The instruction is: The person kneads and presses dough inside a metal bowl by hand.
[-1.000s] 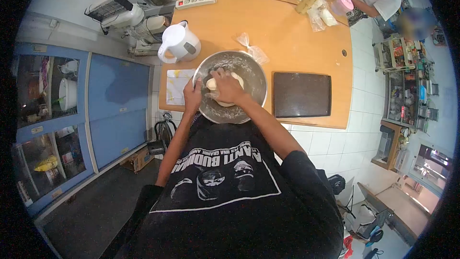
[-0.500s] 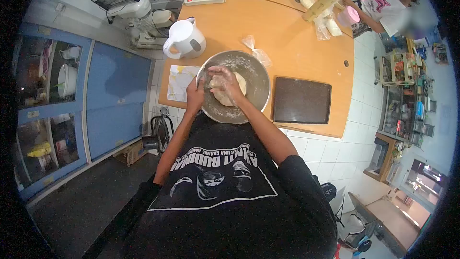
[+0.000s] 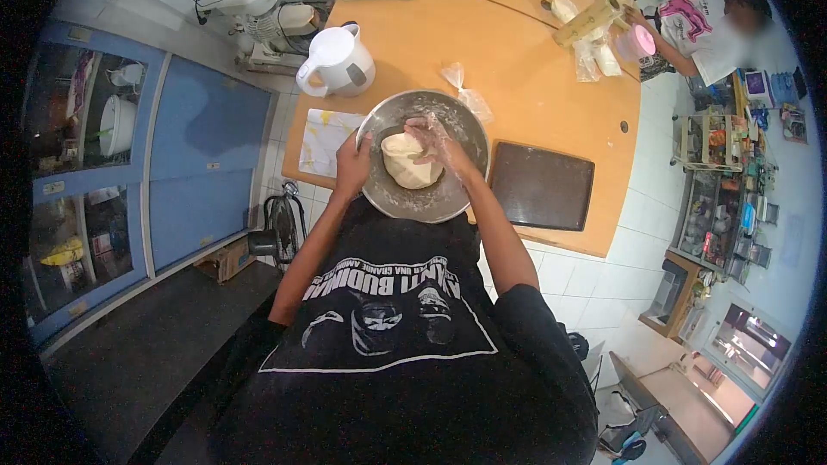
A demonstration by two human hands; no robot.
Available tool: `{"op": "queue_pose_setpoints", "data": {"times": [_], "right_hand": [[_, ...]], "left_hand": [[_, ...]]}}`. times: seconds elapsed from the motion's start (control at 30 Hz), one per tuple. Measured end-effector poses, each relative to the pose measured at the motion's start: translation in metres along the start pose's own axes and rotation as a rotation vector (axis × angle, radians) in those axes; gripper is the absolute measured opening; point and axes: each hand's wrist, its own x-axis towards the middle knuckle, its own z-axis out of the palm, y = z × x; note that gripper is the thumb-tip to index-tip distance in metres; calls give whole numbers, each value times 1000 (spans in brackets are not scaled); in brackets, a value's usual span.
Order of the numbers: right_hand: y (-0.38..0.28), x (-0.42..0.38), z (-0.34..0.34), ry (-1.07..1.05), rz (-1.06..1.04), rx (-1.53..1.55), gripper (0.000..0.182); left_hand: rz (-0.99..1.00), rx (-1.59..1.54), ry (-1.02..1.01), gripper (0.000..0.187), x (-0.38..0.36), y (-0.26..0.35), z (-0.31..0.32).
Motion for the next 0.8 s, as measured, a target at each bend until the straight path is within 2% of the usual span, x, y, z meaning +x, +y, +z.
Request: {"op": "queue_pose_setpoints", "data": {"times": [0.1, 0.17, 0.2, 0.27, 0.3, 0.43, 0.53, 0.6, 0.7, 0.8], "right_hand": [[-4, -3, 1, 30, -1, -76, 74], [-20, -8, 14, 25, 154, -379, 67], [-10, -6, 17, 25, 153, -379, 67], [19, -2, 25, 94, -369, -1363, 65], [19, -7, 32, 98, -382, -1373, 79], [24, 4, 45, 137, -301, -1458, 83], [23, 21, 42, 186, -410, -1557, 73], [19, 27, 43, 187, -298, -1460, 61], [17, 32, 41, 133, -233, -1426, 53], [9, 21, 45, 112, -172, -1355, 53]], "left_hand": [[24, 2, 18, 30, 2, 5, 1], [41, -5, 19, 29, 1, 3, 1], [42, -5, 19, 29, 1, 3, 1], [31, -26, 18, 28, 2, 4, 1], [34, -25, 16, 28, 3, 4, 2], [53, 15, 16, 27, 3, 8, 0], [71, 6, 7, 27, 2, 11, -1], [83, -4, 4, 27, 4, 10, -2], [26, 37, -47, 33, 5, 7, -4], [43, 55, -40, 32, 3, 4, -2]]}}
